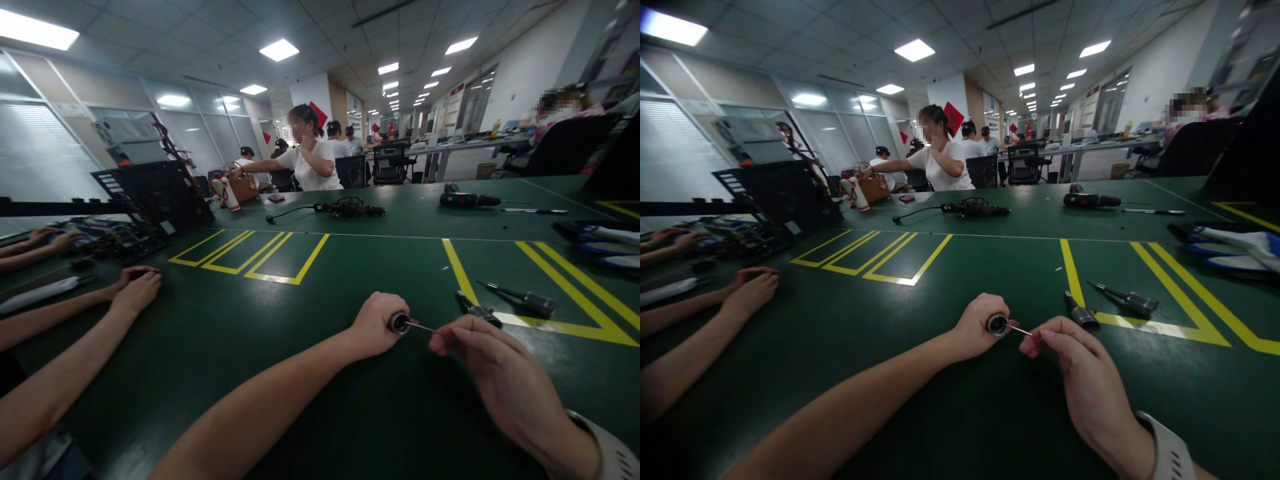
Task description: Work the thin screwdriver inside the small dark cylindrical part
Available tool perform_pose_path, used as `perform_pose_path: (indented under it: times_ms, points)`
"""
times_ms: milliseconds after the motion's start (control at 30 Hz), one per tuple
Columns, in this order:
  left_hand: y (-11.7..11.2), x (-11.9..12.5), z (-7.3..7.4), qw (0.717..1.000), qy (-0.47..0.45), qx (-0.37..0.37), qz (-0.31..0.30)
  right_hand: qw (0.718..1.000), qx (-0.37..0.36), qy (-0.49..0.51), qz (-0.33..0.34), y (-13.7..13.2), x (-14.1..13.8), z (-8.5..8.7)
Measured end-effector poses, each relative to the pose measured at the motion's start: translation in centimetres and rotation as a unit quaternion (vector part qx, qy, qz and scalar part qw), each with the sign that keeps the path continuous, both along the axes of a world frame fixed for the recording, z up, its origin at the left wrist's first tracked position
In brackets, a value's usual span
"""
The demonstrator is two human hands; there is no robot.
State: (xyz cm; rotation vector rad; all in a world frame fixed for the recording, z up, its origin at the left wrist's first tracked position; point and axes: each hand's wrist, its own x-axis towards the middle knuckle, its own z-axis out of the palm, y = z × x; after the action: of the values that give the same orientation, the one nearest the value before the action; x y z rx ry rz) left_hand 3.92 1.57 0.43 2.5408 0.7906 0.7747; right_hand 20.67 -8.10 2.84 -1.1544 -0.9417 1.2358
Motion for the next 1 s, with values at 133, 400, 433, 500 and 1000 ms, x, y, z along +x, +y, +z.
perform_pose_path:
  times_ms: [133, 400, 433, 500, 1000]
  points:
    - [0.0, 0.2, -0.2, 1.0, -0.008, -0.001, 0.02, 0.994, 0.041, -0.096, 0.01, -0.5, -0.1, -0.2]
    - [-0.2, 0.4, -0.3, 0.999, 0.026, -0.003, 0.045, 0.965, 0.065, -0.25, 0.054, -0.8, -0.2, 0.9]
    - [-0.2, 0.4, -0.2, 0.999, 0.026, -0.003, 0.042, 0.972, 0.056, -0.22, 0.052, -0.6, -0.1, 0.9]
    - [-0.2, 0.3, -0.1, 0.999, 0.027, -0.004, 0.039, 0.987, 0.041, -0.151, 0.036, -0.3, 0.1, 0.8]
    - [0.0, 0.4, -0.5, 0.998, 0.044, -0.005, 0.046, 0.981, 0.059, -0.185, 0.021, -0.5, -0.1, 0.2]
